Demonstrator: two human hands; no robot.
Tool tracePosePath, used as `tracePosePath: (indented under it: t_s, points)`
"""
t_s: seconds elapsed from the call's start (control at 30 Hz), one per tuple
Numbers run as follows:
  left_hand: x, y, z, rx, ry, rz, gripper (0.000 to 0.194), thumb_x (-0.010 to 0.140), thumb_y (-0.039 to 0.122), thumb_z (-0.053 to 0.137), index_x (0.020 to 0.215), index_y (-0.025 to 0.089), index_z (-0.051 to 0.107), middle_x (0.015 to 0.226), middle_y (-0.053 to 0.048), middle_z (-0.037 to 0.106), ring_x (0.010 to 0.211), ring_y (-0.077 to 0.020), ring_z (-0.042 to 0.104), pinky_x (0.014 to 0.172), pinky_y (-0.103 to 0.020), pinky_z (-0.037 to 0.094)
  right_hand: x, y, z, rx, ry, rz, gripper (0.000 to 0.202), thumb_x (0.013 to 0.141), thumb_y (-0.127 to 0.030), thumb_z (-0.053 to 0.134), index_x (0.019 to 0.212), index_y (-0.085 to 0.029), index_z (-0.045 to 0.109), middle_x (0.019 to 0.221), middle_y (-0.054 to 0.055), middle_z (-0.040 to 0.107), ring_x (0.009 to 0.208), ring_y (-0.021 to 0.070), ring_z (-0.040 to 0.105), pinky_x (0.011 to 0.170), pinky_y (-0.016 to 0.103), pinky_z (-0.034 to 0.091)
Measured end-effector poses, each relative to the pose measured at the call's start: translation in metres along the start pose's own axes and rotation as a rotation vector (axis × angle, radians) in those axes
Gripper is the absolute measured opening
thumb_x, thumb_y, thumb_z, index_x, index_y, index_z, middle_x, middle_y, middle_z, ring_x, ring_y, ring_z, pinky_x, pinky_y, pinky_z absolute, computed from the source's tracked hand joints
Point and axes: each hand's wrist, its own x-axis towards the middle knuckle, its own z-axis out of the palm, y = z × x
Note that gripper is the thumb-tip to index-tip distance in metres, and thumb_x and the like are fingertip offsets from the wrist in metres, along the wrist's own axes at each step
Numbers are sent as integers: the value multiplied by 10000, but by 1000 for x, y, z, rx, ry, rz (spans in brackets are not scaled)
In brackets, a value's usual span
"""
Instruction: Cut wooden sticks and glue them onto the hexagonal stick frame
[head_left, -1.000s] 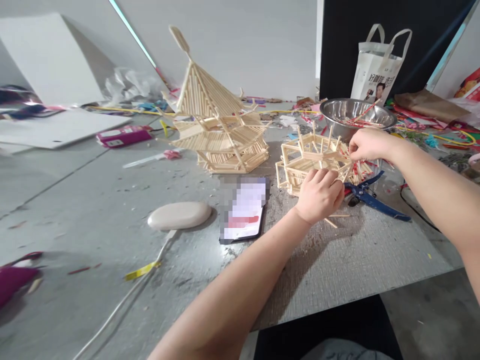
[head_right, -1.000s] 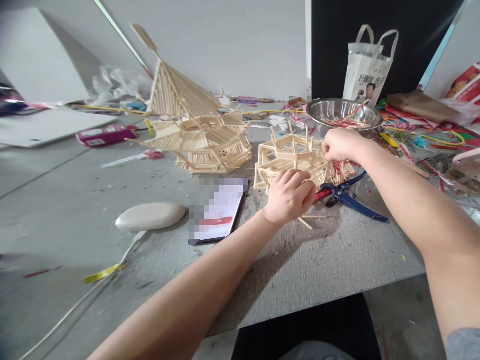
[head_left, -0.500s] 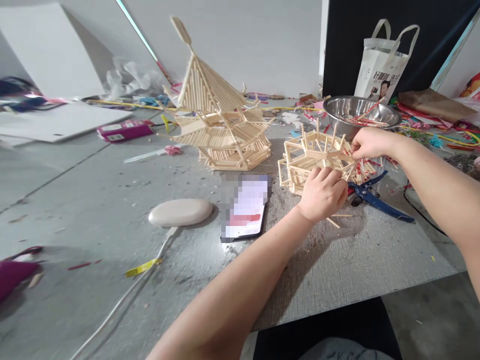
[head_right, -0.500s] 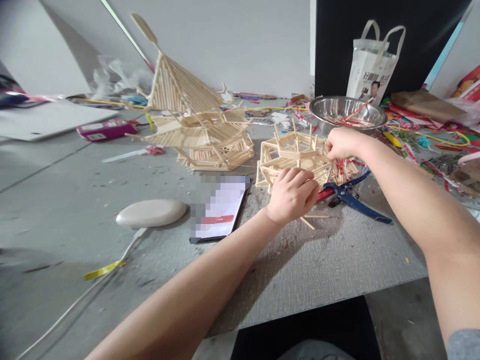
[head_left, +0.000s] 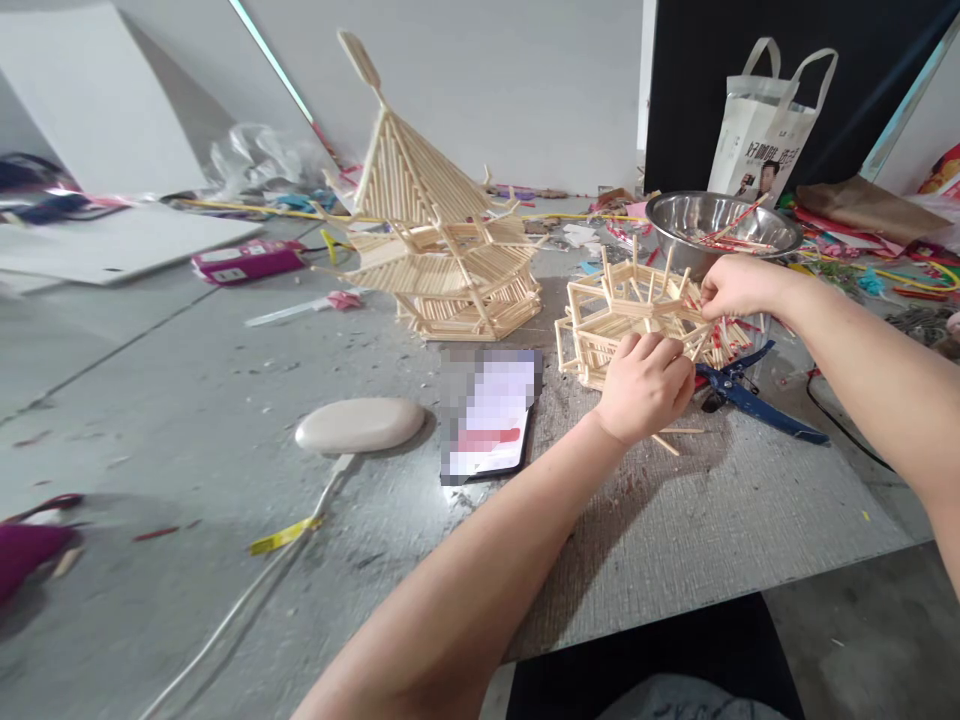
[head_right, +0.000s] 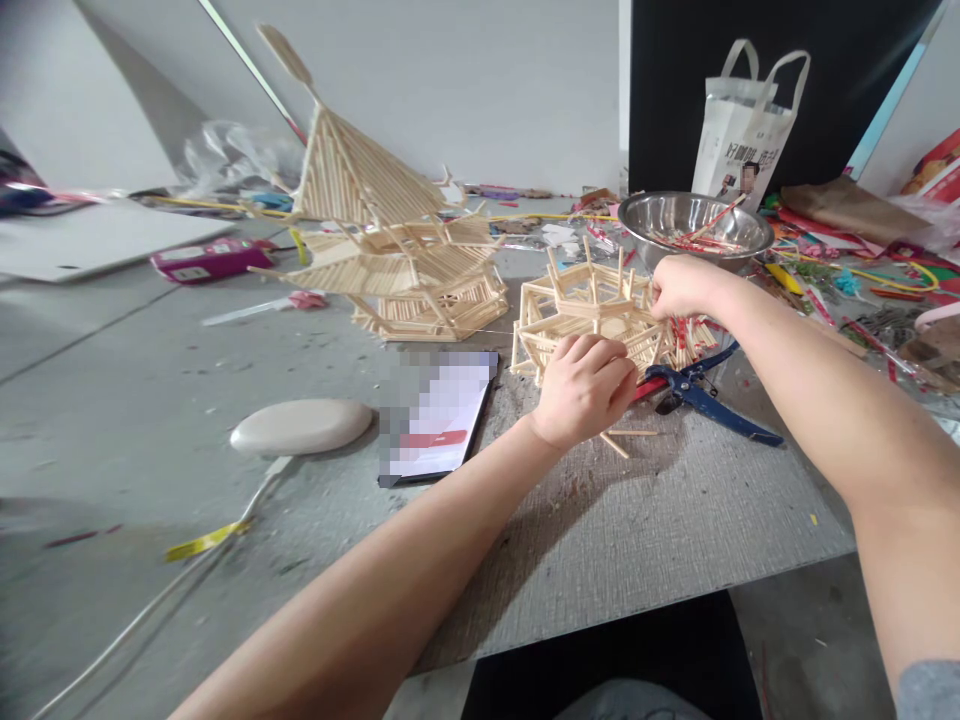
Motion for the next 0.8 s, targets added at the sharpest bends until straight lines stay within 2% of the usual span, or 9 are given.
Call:
tracePosePath:
  t_s: [0.4, 0.8]
  points:
    - [-1, -1, 3, -4, 13, 6, 227, 855, 233, 452, 664, 174, 561, 747, -31, 619, 695, -155, 484, 637, -314, 350, 6, 2, 0, 7, -29, -6, 168, 655, -220, 602, 762, -140, 705, 631, 23, 613, 624, 131, 531, 543, 243, 354]
    - [0, -1, 3, -10, 25, 4, 229, 854, 228, 453, 661, 171, 561, 741, -31, 617, 694, -151, 490, 630, -313, 347, 8, 4, 0, 73, -25, 38, 142, 633, -224, 647, 738, -156, 715, 597, 18, 601, 575, 136, 524, 510, 253, 371]
